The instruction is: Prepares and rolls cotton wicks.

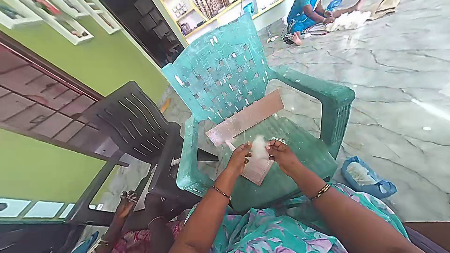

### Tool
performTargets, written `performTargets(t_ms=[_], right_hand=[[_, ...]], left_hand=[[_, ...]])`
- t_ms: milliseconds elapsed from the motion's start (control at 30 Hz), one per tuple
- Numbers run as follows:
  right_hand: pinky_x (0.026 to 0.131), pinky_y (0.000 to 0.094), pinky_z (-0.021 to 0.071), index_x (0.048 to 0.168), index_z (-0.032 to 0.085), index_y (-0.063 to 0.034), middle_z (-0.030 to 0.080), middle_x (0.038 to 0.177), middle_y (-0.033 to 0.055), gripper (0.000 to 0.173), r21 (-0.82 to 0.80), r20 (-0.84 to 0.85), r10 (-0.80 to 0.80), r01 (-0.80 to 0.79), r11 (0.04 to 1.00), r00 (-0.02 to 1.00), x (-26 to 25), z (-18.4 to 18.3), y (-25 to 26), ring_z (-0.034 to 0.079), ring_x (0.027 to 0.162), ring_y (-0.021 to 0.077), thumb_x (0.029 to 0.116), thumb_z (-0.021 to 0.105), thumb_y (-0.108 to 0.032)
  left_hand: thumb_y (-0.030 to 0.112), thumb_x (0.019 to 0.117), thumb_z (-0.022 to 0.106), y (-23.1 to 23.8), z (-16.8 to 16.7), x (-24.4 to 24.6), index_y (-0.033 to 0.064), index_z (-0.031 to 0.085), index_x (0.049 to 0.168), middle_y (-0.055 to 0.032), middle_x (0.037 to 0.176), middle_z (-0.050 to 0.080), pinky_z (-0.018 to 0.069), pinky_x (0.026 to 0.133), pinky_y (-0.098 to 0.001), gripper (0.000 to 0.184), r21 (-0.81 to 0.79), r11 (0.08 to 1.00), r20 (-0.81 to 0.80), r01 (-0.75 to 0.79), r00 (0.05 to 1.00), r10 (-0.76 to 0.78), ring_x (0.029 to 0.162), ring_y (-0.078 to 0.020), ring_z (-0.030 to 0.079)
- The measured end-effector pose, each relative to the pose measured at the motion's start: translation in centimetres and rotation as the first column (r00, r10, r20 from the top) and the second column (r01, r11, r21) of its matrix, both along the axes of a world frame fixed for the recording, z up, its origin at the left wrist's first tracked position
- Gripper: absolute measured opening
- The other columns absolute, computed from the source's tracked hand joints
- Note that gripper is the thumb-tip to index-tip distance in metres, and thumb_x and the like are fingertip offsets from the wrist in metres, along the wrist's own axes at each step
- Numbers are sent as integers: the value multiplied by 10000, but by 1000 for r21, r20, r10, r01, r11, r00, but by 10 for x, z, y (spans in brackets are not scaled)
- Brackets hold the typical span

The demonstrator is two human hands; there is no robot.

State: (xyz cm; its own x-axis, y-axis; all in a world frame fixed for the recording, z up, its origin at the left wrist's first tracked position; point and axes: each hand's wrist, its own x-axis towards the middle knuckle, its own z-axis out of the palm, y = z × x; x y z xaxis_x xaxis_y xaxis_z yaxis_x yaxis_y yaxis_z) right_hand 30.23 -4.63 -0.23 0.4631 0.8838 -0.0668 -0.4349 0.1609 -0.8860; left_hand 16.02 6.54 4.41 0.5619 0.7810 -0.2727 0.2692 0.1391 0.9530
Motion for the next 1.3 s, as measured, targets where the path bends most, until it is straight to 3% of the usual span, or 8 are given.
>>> performTargets(t_ms=[233, 367, 533, 700, 800, 1067, 1200, 1300], right_hand=[[644, 225, 505, 985, 630, -22, 645, 796, 17, 28, -47, 56, -71, 73, 996, 996, 2, 3, -1, 596, 671, 69, 989, 639, -49], [616, 221, 478, 993, 605, -27, 602, 780, 18, 33, -94, 16, -249, 249, 964, 968, 11, 8, -4, 549, 635, 66, 1008, 615, -55], [730, 256, 508, 1146, 634, -44, 645, 968, 39, 152, -80, 14, -167, 167, 983, 986, 13, 13, -5, 614, 835, 99, 1029, 612, -138], [699, 236, 505, 999, 639, -23, 651, 845, 33, 36, -107, 56, -200, 205, 973, 978, 7, 7, 1, 606, 747, 75, 987, 653, -55], [671, 240, 506, 1011, 636, -14, 649, 839, 43, 37, -137, 11, -251, 250, 958, 968, 8, 6, 3, 602, 720, 85, 995, 637, -47], [708, 251, 500, 1139, 654, -41, 662, 970, 39, 154, -169, -50, -196, 186, 968, 979, 15, 9, 4, 611, 814, 101, 1008, 644, -120], [663, 229, 488, 994, 638, -41, 645, 874, 36, 33, -186, -41, -241, 230, 955, 970, 17, 3, 8, 594, 744, 88, 1006, 630, -70], [692, 253, 489, 1038, 616, -59, 649, 923, 39, 46, -223, -86, -255, 231, 947, 963, 21, 5, 9, 600, 779, 102, 1020, 618, -101]], left_hand=[[73, 1019, 618, -19, 12, 23, -58, 611, 1202, -126, 1014, 709, 587, 831, -326, 226, 88, 995, 9, 53, 998, -54, 891, -152, 698], [105, 1020, 629, -16, 9, 32, -31, 620, 1181, -92, 968, 694, 531, 711, -264, 211, 139, 990, -3, -20, 1000, 21, 805, -104, 648], [116, 1045, 590, -16, 5, 39, -28, 589, 1230, -123, 1020, 692, 569, 771, -315, 235, 93, 994, 40, -56, 998, 53, 867, -151, 679], [119, 1016, 637, -15, 2, 39, -11, 530, 1319, -127, 1087, 679, 565, 786, -313, 347, 46, 998, 56, 40, 998, -43, 921, -150, 673], [32, 941, 715, -15, 1, 40, -29, 545, 1297, -133, 1094, 682, 578, 823, -323, 399, 22, 996, 15, 87, 996, -87, 945, -160, 680], [34, 962, 691, -1, -2, 48, -32, 567, 1268, -133, 1078, 689, 575, 803, -316, 337, 48, 999, 1, 16, 1000, -16, 920, -159, 680], [30, 963, 687, 3, -4, 48, -31, 565, 1278, -137, 1086, 688, 580, 827, -324, 343, 53, 996, -31, 74, 997, -73, 941, -167, 685], [39, 978, 668, 7, -6, 48, -28, 566, 1281, -135, 1091, 684, 576, 832, -329, 326, 41, 996, -31, 79, 997, -77, 946, -169, 681]])
